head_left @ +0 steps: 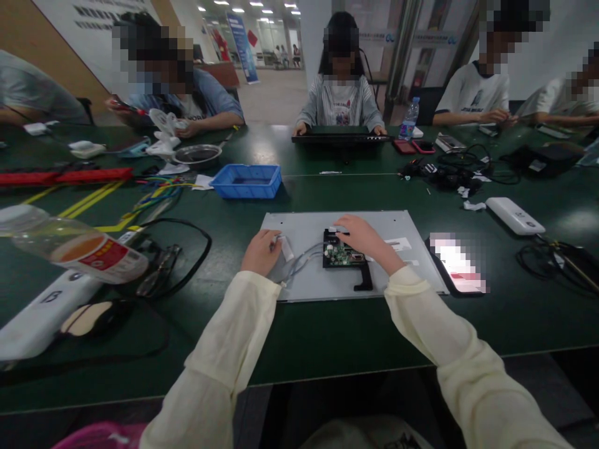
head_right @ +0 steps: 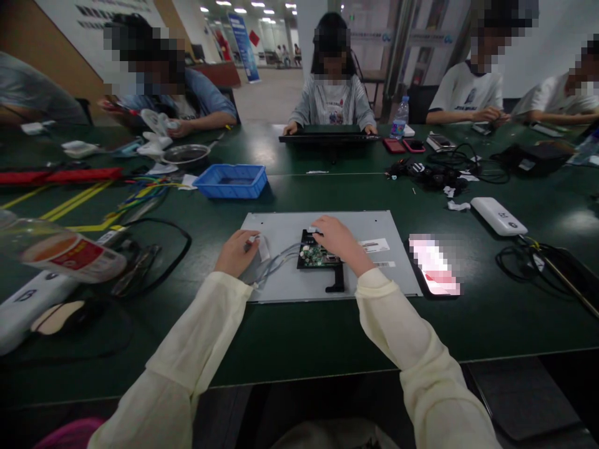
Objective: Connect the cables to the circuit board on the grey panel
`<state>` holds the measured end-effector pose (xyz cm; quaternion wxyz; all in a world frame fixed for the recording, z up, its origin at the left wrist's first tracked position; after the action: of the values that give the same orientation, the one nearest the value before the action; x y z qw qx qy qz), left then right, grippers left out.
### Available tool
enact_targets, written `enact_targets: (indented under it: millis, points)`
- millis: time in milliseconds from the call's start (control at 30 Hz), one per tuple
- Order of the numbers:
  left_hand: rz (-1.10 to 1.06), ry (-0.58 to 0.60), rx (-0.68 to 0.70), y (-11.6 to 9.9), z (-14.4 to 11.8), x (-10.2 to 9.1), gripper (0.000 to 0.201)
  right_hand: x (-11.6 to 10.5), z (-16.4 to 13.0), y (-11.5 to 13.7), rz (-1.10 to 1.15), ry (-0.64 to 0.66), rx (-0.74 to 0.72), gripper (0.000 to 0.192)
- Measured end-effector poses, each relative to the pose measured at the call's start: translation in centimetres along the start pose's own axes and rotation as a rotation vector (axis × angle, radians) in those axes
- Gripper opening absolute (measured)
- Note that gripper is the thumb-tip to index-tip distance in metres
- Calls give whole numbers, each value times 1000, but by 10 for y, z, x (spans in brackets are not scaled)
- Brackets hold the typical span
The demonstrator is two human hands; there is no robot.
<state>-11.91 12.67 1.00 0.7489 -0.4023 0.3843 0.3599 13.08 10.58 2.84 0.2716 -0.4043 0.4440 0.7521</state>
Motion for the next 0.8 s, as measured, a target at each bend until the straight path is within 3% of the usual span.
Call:
enact_targets:
  millis: [200, 400, 633, 800]
  points:
    - [7, 10, -10, 0, 0, 1, 29, 15, 15, 5, -115, 32, 111, 23]
    - [29, 26, -28, 0, -1, 1, 29, 7, 14, -6, -99, -40, 164, 23]
    - [37, 24, -10, 1, -1, 2, 29, -30, -38, -64, -89, -216, 259, 24]
    - [53, 21, -8, 1, -1, 4, 28, -32, -69, -88, -36, -270, 255, 22]
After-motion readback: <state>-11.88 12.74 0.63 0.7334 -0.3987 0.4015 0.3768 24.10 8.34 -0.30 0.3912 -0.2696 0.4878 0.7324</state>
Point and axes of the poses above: each hand's wrist, its own z-axis towards the middle knuckle, its own x-axis out of the palm, y = z × x, the point moved 7 cm from there along z, towards the middle knuckle, and after that the axes turned 2 degrees about z, right-handed, at the moved point
